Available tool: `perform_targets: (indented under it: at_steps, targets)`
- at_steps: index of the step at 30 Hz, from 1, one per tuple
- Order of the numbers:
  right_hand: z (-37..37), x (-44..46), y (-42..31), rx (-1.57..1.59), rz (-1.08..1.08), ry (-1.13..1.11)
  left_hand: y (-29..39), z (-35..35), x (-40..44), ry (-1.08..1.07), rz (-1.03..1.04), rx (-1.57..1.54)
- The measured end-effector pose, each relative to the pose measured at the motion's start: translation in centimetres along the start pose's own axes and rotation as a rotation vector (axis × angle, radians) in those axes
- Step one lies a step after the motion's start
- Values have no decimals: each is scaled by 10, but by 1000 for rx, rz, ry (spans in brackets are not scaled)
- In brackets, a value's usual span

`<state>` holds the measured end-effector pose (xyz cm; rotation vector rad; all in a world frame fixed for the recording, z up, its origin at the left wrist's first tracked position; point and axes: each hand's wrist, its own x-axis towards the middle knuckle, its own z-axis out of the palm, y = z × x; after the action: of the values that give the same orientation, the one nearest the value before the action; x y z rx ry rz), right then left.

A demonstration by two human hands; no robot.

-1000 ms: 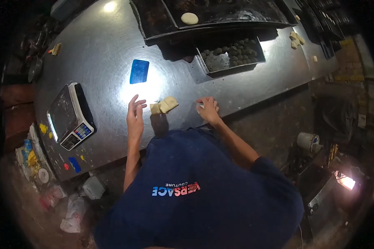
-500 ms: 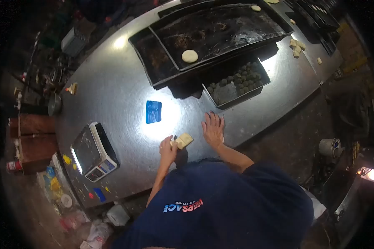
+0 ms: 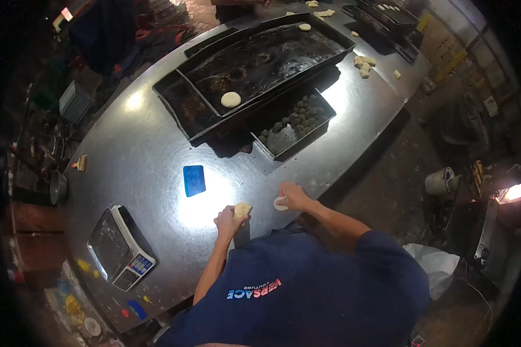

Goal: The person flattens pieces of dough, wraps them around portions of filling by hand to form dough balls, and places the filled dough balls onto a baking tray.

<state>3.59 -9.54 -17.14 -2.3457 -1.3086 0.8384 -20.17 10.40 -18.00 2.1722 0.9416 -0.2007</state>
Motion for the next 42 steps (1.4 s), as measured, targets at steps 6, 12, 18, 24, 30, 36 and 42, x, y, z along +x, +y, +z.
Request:
perform_targets:
  at_steps: [6,12,18,24,30,36,42]
  targets:
    - [-73,15,-44,515,-177,-163,0,4,-20,261,129,95]
    - [-244,146,-91,196,-554,774,-14,-1,-29,108,-60,-373]
    - [-246,251,-53,-281,121,635,-44,9,-27,216,-164,-565]
    - [-141,185,-78,-66,-385,1205,-6,-25,-48,166,-139,-838]
    - [1,50,-99,696,-369,-44,62,-56,-38,-47,53,-751]
    - [-15,9,-65,985,-110,52,79,-47,-23,-173,245,-522]
    - [-86,-4,38,999,48,960,55,-25,19,-128,278,-416]
